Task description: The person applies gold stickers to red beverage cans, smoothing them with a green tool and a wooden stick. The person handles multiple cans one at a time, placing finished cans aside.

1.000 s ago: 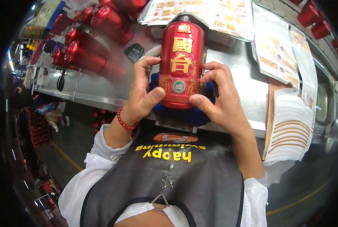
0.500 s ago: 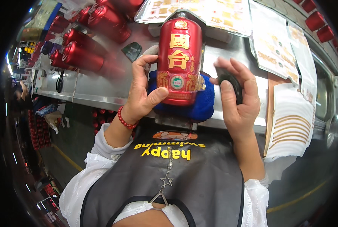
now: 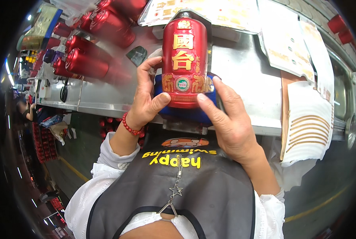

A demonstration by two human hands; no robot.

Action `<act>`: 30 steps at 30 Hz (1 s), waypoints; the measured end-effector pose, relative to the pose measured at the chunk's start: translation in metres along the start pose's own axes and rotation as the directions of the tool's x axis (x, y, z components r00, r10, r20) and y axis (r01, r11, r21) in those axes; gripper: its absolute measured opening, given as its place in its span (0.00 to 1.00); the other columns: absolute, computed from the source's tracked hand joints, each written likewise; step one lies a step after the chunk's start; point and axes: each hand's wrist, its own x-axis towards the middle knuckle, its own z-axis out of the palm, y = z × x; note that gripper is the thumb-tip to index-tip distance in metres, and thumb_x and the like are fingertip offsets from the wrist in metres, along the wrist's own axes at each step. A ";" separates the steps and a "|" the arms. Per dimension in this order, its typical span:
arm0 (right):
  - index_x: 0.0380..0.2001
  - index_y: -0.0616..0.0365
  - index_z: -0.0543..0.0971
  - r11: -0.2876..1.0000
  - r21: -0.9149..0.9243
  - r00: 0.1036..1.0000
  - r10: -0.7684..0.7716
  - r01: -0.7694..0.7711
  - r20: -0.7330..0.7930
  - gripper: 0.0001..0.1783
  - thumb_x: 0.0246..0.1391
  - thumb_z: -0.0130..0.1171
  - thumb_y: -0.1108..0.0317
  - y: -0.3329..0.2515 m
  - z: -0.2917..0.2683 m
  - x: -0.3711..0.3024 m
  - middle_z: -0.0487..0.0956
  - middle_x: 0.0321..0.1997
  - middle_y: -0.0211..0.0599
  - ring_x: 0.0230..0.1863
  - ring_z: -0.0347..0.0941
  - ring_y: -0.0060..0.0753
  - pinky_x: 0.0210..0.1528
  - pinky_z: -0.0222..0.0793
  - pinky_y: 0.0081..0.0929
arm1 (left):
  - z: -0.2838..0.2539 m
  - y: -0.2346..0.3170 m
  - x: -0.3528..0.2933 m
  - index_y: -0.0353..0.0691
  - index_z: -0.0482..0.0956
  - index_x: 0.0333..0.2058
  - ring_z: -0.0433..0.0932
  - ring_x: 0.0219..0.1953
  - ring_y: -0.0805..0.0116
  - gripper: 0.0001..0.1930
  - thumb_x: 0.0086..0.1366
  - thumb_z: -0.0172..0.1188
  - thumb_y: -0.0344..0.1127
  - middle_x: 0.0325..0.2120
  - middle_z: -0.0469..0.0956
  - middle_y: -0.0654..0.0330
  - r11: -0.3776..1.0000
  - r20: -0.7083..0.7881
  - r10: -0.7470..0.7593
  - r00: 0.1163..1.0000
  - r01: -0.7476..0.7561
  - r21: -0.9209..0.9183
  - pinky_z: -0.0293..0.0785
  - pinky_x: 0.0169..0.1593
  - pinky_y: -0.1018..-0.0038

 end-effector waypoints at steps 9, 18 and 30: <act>0.59 0.55 0.78 0.986 -0.159 0.997 -0.036 0.047 0.071 0.35 0.44 0.59 0.86 0.006 0.000 -0.003 0.71 0.63 0.61 0.60 0.72 0.61 0.61 0.70 0.46 | 0.002 0.001 0.000 0.32 0.53 0.65 0.58 0.67 0.56 0.49 0.61 0.67 0.61 0.61 0.59 0.48 0.999 -0.007 -0.008 1.000 0.008 0.033 0.52 0.71 0.62; 0.51 0.63 0.76 0.906 0.312 0.946 0.319 -0.287 -0.055 0.15 0.63 0.59 0.70 -0.016 -0.003 0.014 0.82 0.40 0.44 0.39 0.79 0.31 0.43 0.74 0.27 | -0.008 -0.007 -0.011 0.30 0.46 0.70 0.54 0.71 0.45 0.60 0.56 0.68 0.67 0.67 0.55 0.40 0.918 0.155 0.103 0.983 -0.154 0.365 0.47 0.73 0.53; 0.44 0.58 0.82 0.964 -0.133 0.965 -0.244 0.230 -0.101 0.28 0.32 0.67 0.80 -0.013 0.000 0.020 0.74 0.37 0.36 0.32 0.67 0.38 0.34 0.61 0.35 | -0.002 0.005 -0.013 0.33 0.56 0.70 0.65 0.65 0.46 0.53 0.56 0.66 0.65 0.63 0.68 0.44 0.723 0.065 0.193 0.979 -0.187 0.665 0.39 0.71 0.39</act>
